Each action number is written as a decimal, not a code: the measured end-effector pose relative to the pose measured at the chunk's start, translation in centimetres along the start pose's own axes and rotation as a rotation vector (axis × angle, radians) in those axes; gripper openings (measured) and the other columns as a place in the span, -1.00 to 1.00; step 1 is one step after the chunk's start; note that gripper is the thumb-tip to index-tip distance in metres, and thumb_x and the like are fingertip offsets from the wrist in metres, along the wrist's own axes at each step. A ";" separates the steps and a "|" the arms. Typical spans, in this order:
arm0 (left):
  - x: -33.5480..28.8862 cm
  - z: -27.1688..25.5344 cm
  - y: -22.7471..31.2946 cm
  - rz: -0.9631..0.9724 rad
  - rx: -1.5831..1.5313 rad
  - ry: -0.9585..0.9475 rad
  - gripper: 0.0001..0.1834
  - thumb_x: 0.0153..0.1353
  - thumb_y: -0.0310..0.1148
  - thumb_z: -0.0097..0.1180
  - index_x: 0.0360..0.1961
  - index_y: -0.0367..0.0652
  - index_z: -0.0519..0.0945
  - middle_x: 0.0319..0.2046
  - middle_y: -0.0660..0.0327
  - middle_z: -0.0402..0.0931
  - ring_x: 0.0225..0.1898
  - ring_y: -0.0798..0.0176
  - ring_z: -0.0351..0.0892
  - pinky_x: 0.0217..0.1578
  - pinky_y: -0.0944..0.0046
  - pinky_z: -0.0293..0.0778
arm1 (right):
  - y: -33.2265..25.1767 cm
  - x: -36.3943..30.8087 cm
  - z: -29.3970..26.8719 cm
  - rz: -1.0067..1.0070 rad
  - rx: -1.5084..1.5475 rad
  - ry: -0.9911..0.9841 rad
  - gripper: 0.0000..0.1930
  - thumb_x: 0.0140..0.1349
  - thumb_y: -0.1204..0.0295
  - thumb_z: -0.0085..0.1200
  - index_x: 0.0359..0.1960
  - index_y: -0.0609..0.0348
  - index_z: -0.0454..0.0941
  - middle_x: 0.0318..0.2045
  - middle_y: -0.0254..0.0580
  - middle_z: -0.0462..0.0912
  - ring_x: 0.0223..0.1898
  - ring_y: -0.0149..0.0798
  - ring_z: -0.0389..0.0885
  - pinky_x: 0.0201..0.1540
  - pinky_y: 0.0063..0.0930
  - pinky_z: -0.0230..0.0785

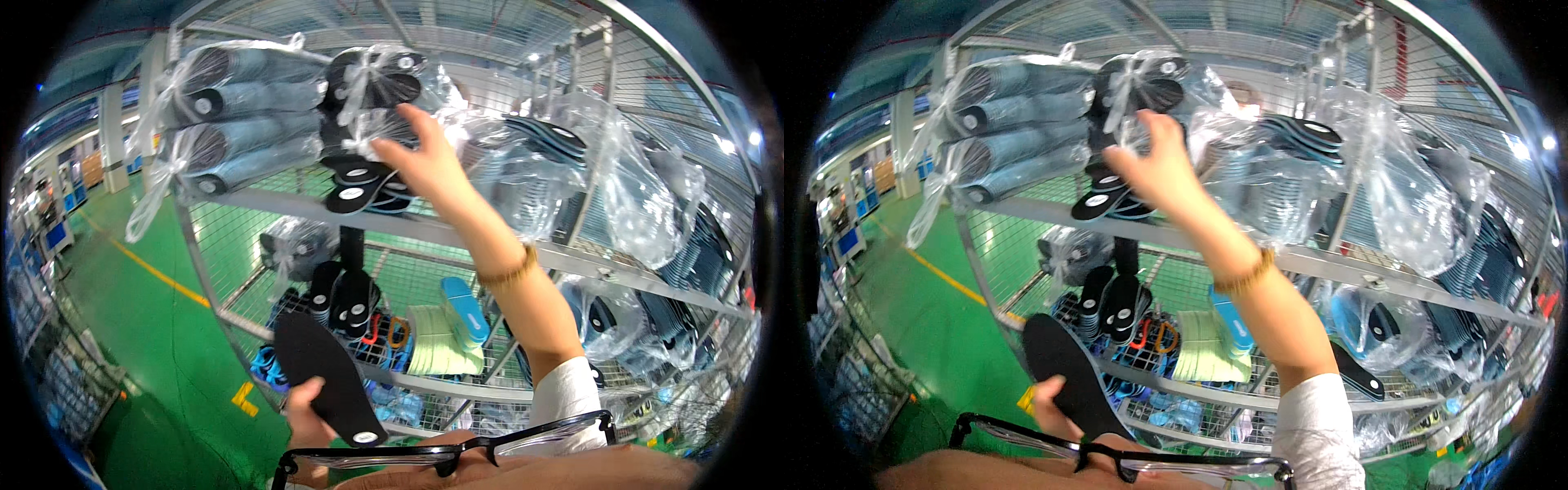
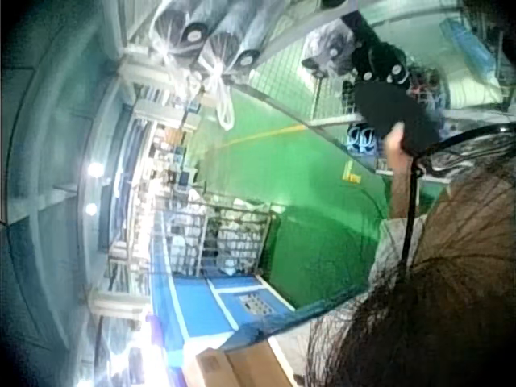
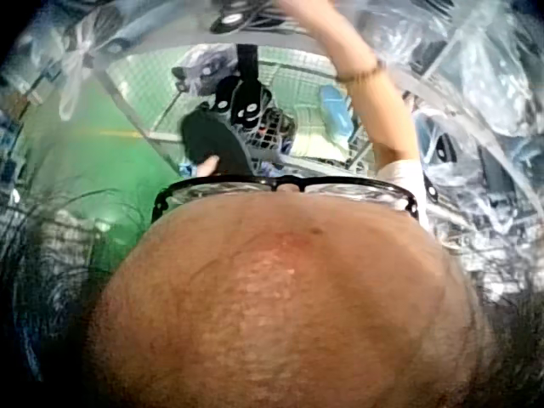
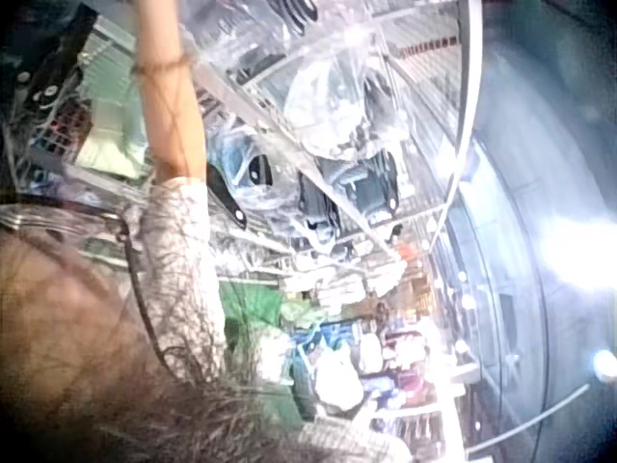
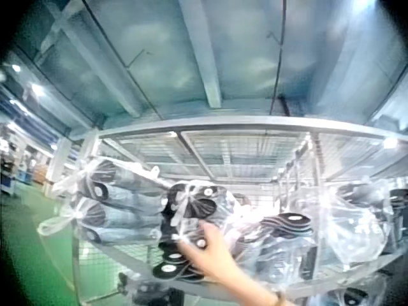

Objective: The person picks up several black shoe insoles from a metal shelf, stacks them together by hand, and then places the stack back onto the shelf.

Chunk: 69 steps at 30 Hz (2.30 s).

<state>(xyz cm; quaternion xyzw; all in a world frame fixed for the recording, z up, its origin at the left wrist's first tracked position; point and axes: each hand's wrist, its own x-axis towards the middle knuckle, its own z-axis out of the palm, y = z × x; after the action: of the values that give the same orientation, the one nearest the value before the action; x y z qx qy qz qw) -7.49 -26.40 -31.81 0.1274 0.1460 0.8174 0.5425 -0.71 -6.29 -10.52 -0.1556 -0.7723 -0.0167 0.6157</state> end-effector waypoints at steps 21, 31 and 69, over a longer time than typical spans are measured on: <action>1.9 0.7 -11.6 -0.222 0.274 -0.372 -0.43 -0.19 -0.64 -0.22 -0.03 -0.12 0.15 -0.26 0.14 0.25 -0.52 0.24 0.33 -0.51 0.29 0.28 | 3.3 9.8 -18.9 0.513 -0.643 -0.321 -0.57 -0.14 0.20 0.12 -0.31 0.31 0.47 -0.23 -0.08 0.47 -0.16 -0.18 0.41 -0.26 -0.23 0.31; -8.0 5.7 -29.4 -0.962 0.318 -0.722 -0.78 -0.06 -0.50 -0.17 -0.30 -0.27 0.32 -0.48 0.11 0.37 -0.50 0.24 0.34 -0.42 0.33 0.27 | -11.9 -5.0 -47.7 0.336 -0.348 -0.570 -0.65 0.06 0.30 -0.10 -0.12 0.19 0.36 -0.15 -0.13 0.42 -0.15 -0.25 0.39 -0.09 -0.45 0.23; -42.0 6.1 -111.1 -1.846 1.445 -0.246 -0.71 0.01 -0.28 -0.07 -0.23 -0.12 0.26 -0.38 0.15 0.36 -0.41 0.14 0.41 -0.44 0.21 0.29 | -2.5 -97.6 -126.0 2.396 -1.068 1.043 -0.09 -0.46 0.00 0.25 -0.01 0.27 0.23 -0.12 0.15 0.35 -0.07 -0.05 0.34 -0.02 -0.33 0.18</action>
<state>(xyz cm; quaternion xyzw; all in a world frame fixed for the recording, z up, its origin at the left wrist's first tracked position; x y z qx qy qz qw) 105.06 -23.60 -70.17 0.3292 0.5588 -0.1752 0.7407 136.72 -57.47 -73.03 -0.8957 0.2387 0.1681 0.3355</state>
